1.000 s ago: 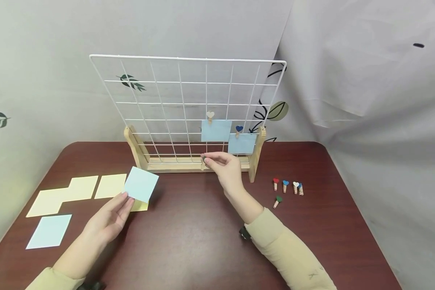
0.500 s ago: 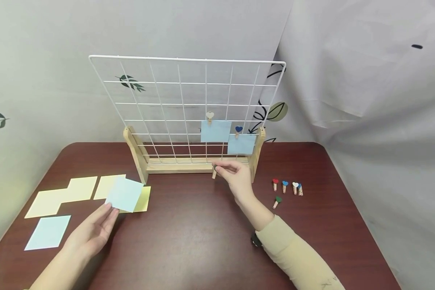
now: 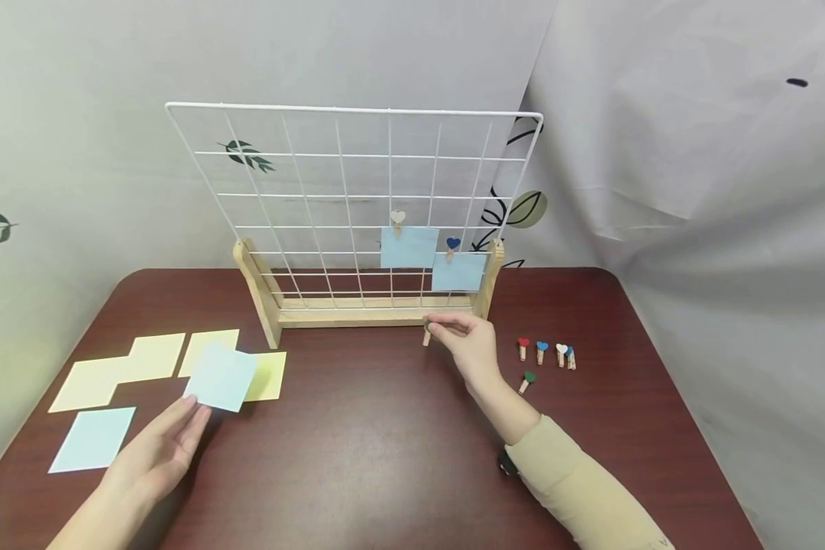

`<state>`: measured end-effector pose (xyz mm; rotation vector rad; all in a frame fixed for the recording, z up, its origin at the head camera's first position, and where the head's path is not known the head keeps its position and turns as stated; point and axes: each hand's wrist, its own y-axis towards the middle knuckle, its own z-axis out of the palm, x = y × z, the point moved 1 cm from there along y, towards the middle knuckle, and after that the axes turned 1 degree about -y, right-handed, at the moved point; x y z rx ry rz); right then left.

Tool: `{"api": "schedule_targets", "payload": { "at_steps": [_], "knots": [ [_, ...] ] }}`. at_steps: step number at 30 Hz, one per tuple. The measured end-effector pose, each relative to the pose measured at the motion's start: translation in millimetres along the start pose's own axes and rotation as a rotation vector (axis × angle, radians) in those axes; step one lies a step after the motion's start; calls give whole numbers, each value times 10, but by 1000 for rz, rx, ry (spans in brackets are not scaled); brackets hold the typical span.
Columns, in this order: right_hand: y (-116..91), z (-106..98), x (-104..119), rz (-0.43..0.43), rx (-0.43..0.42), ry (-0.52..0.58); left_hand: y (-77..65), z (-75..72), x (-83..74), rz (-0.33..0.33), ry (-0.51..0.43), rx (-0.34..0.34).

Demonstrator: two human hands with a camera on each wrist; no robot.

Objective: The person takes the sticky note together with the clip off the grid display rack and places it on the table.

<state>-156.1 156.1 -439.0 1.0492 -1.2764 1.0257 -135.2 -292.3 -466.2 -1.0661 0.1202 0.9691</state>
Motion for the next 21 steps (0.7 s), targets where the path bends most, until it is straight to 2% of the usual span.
{"api": "schedule_targets", "payload": {
  "at_steps": [9,14,21],
  "knots": [
    [-45,-243,-75,61,-39,-106,-71,-168,-55,28,5,35],
    [-59,-351,-74,72,-58,-126,-68,-226,-81,21,0,20],
    [-66,-447,-87,66,-61,-96,-80,-314,-119,-7,-33,-39]
  ]
}}
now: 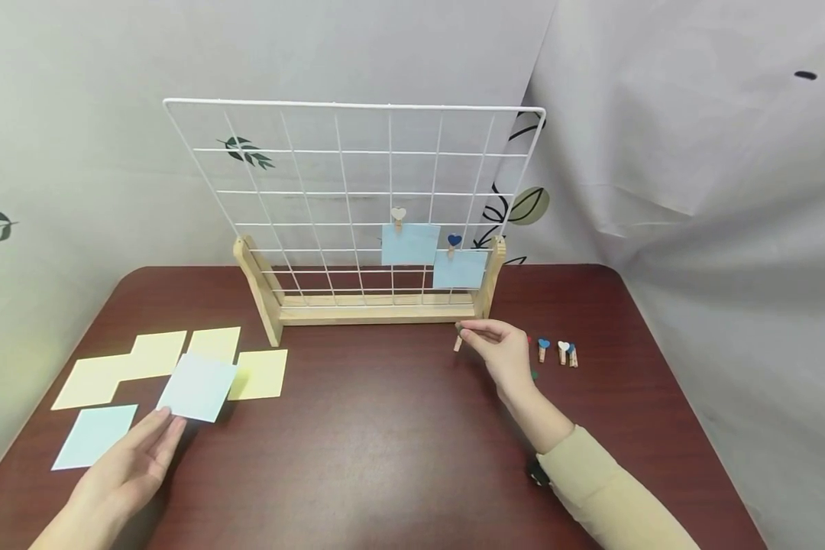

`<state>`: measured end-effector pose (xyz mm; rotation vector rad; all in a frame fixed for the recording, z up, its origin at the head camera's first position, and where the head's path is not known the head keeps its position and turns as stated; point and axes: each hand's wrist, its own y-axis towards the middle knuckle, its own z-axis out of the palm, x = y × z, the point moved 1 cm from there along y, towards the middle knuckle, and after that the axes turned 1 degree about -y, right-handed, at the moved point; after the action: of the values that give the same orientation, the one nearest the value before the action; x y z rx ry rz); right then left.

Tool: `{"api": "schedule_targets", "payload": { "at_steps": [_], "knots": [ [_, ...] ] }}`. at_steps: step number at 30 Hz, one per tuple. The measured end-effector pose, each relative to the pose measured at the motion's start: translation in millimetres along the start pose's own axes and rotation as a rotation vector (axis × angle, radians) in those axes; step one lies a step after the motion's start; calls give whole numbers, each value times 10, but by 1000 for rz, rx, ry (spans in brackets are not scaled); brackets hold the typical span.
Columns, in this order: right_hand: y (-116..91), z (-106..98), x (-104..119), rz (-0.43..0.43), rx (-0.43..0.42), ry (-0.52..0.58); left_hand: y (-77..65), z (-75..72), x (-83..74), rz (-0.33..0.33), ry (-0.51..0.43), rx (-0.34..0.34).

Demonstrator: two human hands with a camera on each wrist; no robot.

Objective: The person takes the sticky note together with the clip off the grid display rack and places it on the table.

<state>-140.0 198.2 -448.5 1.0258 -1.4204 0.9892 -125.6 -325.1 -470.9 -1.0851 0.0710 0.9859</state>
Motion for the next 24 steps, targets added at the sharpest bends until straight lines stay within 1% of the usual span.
{"api": "schedule_targets", "payload": {
  "at_steps": [3,5,12,15,18,20,24],
  "knots": [
    [-8,-47,-8,7,-3,-4,-11,-44,-24,-5,-3,-22],
    [-9,-79,-18,14,-8,-2,-17,-72,-38,-2,-1,-21],
    [-24,-227,-35,26,-24,28,-28,-176,-64,27,-12,33],
    [-33,-300,-36,47,-45,15,-27,-212,-74,28,-24,35],
    [-43,-367,-32,68,-55,-19,-20,-229,-87,29,-37,30],
    [-48,-405,-27,81,-57,-35,-16,-236,-91,35,-32,38],
    [-63,-475,-25,101,-48,-25,-17,-242,-93,23,-12,28]
  ]
}}
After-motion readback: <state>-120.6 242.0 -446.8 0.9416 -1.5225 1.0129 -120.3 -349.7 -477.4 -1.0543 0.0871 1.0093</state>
